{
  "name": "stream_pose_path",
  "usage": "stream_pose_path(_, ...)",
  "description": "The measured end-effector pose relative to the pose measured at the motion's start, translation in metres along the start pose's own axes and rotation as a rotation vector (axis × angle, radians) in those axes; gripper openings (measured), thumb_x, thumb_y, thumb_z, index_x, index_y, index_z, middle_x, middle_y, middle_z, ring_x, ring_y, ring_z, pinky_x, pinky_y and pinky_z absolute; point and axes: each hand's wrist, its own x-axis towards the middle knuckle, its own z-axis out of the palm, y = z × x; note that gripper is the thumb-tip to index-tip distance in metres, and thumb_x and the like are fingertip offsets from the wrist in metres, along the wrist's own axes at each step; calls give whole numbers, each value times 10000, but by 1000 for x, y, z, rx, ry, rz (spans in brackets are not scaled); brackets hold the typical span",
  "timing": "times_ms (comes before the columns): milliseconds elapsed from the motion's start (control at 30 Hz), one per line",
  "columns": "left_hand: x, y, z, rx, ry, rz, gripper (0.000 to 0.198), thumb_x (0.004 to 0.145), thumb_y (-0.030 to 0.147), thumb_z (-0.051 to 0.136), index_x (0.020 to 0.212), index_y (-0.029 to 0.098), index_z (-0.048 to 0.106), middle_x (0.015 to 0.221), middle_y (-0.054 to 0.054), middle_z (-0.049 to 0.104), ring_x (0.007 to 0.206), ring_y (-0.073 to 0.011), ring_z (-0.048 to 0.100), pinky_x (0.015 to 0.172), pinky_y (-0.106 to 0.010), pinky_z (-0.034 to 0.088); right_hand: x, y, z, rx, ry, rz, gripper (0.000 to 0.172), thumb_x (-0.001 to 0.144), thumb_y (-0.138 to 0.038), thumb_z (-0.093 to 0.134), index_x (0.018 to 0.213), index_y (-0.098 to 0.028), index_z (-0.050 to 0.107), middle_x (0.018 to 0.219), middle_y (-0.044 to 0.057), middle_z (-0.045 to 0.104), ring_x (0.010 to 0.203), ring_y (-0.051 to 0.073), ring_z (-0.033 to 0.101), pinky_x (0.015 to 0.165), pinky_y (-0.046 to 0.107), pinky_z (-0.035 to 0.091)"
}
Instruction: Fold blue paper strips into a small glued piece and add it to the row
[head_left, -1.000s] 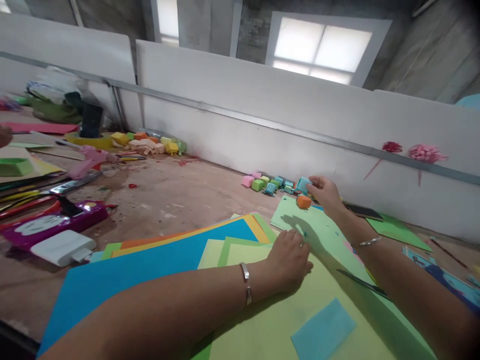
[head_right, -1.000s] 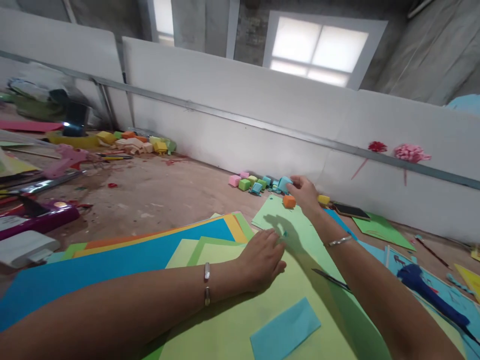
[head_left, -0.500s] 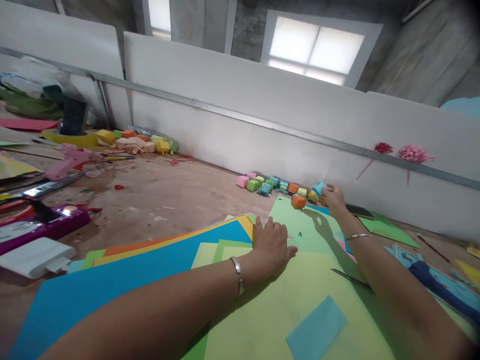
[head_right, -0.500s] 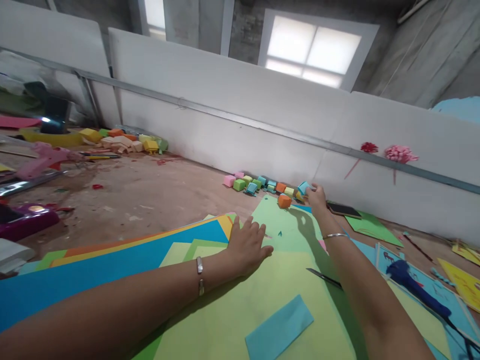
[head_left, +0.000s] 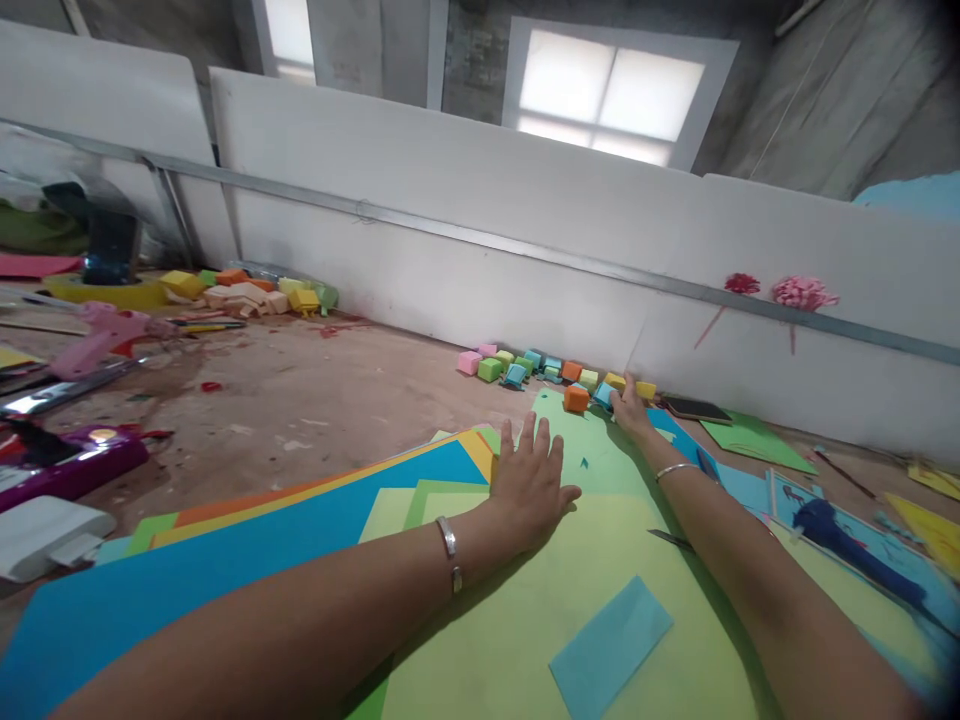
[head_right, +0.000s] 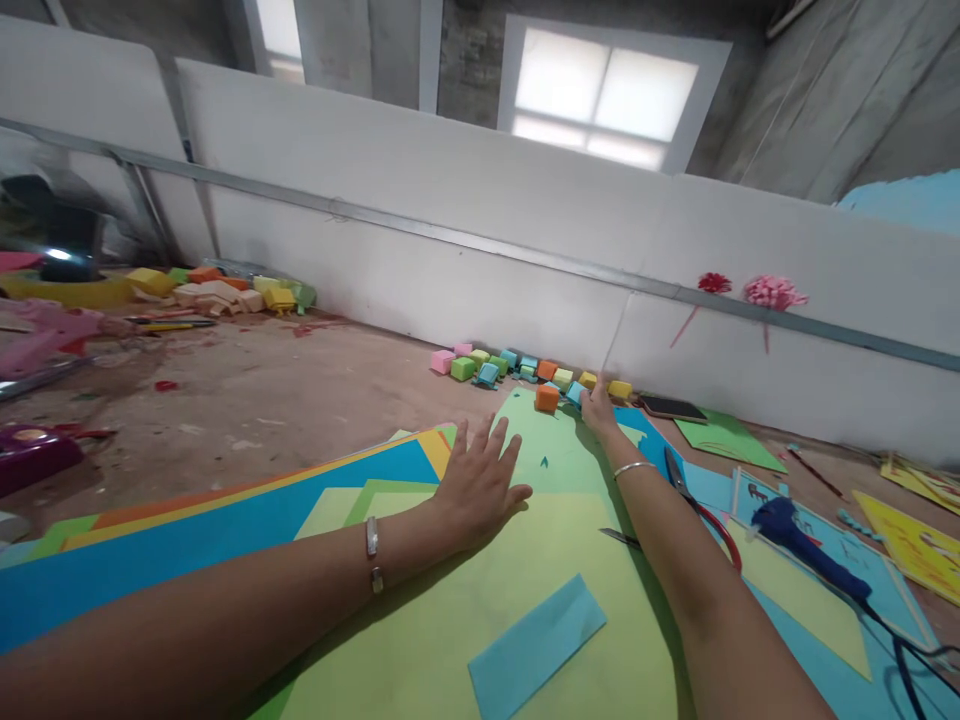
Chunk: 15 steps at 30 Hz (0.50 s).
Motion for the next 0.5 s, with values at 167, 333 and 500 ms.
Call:
stream_pose_path(167,-1,2,-3,18,-53,-13,702,956,540,392,1457,48,402,1559,-252,264,1480,-379,153,1172,-631,64,-17,-8,-10,36,-7,36,419,952,-379,519,1322,-184,504,1323,149,555,1205,274,537,1015,473,436)
stream_pose_path(333,-2,2,1,3,-49,29,688,966,525,377,1453,40,405,1555,-239,286,1478,-364,178,1182,-592,107,-28,-13,-16,79,-33,34,362,948,-392,548,1241,-181,560,1190,94,618,1046,224,610,936,459,484)
stream_pose_path(500,0,0,5,-46,-129,12,645,969,529,353,1386,57,494,1474,-243,437,1407,-367,341,1142,-558,223,-28,-13,-26,151,-44,0,315,931,-344,573,1206,-192,585,1049,61,669,893,197,650,801,364,539)
